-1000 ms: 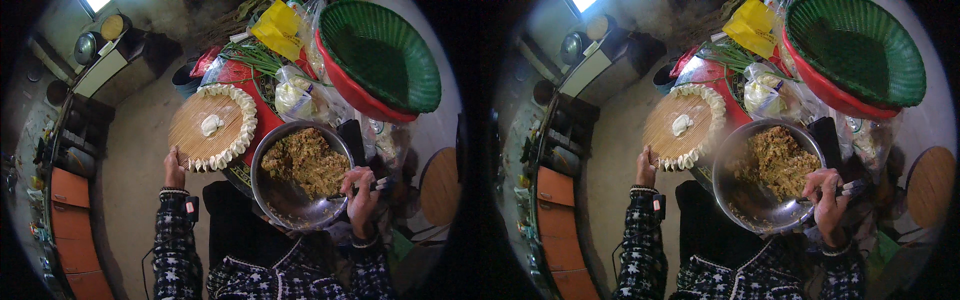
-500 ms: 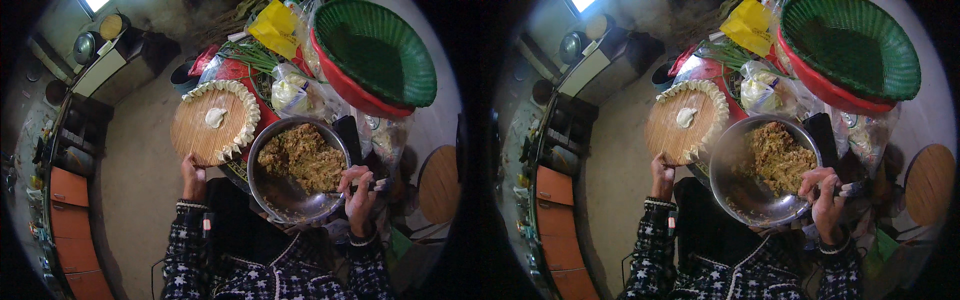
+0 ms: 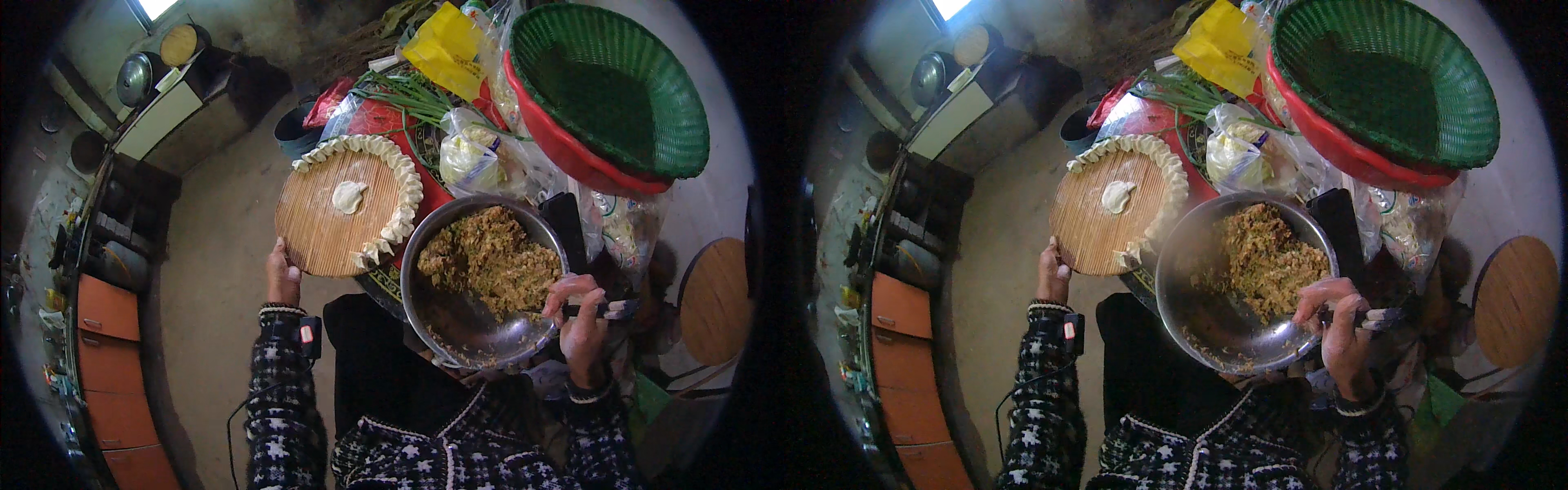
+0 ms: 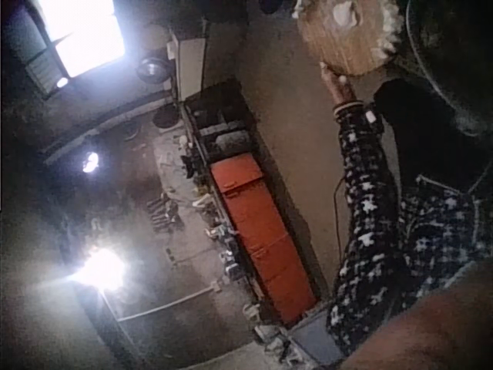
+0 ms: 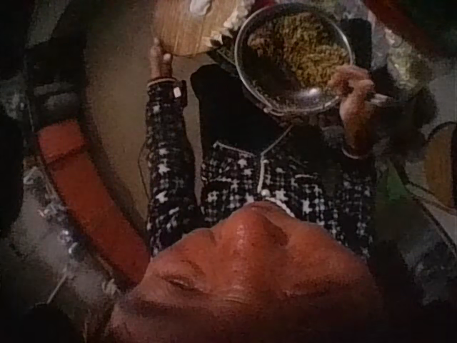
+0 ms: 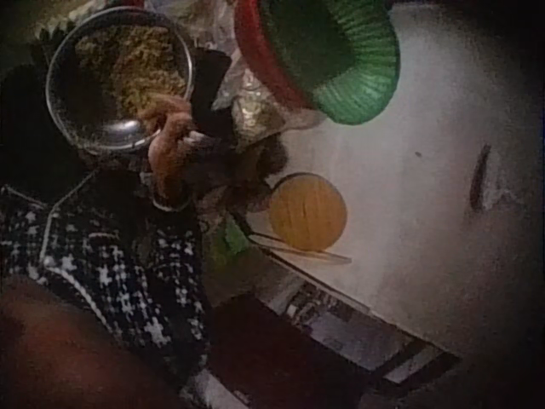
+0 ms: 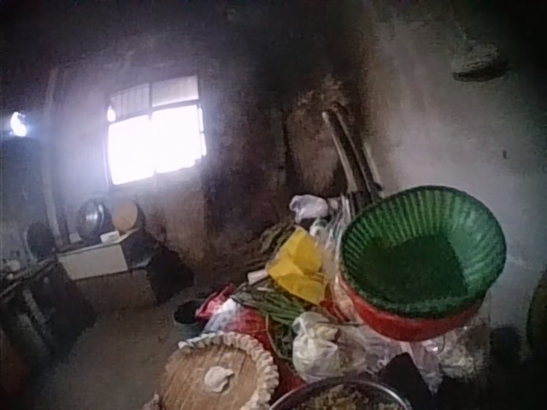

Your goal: The person fills dumpling wrappers with a meat and vegetable mixture using chopsticks, folds and seals each dumpling, and places them on a bamboo tray. The process is repeated multiple times throughout the clip.

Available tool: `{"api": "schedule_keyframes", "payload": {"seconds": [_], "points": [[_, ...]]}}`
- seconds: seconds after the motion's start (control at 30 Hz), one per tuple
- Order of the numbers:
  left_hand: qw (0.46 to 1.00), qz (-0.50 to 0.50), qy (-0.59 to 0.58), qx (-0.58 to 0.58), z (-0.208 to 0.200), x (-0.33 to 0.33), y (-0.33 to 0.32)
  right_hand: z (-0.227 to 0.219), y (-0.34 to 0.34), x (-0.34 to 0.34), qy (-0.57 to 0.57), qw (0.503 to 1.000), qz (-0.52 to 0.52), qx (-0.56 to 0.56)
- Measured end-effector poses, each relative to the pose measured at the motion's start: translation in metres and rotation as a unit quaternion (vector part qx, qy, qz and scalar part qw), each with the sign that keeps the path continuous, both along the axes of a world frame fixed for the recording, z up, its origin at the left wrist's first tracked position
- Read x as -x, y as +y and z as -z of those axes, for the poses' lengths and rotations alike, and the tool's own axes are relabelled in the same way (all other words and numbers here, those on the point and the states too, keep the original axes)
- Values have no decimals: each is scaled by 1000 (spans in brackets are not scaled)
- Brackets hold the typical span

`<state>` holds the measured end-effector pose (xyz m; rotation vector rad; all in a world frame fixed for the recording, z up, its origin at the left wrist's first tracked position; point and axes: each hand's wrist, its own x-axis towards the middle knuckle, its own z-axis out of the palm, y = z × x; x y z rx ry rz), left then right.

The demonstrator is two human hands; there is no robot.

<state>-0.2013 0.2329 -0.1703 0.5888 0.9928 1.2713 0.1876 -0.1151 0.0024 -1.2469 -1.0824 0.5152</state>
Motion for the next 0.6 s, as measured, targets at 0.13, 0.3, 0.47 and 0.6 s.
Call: {"api": "schedule_keyframes", "payload": {"seconds": [0.13,0.3,0.47,0.6], "points": [[996,-83,-14,31,-3,-22,-21,2,2,-3,-67,997,-32,-6],[984,-173,-48,-15,14,-40,-39,5,1,-5,-69,997,-17,-21],[973,-231,-2,-19,22,-49,-37,-1,-7,-15,-142,989,-6,26],[965,-260,-20,-1,19,-64,-40,0,-9,-13,-121,992,-9,38]]}}
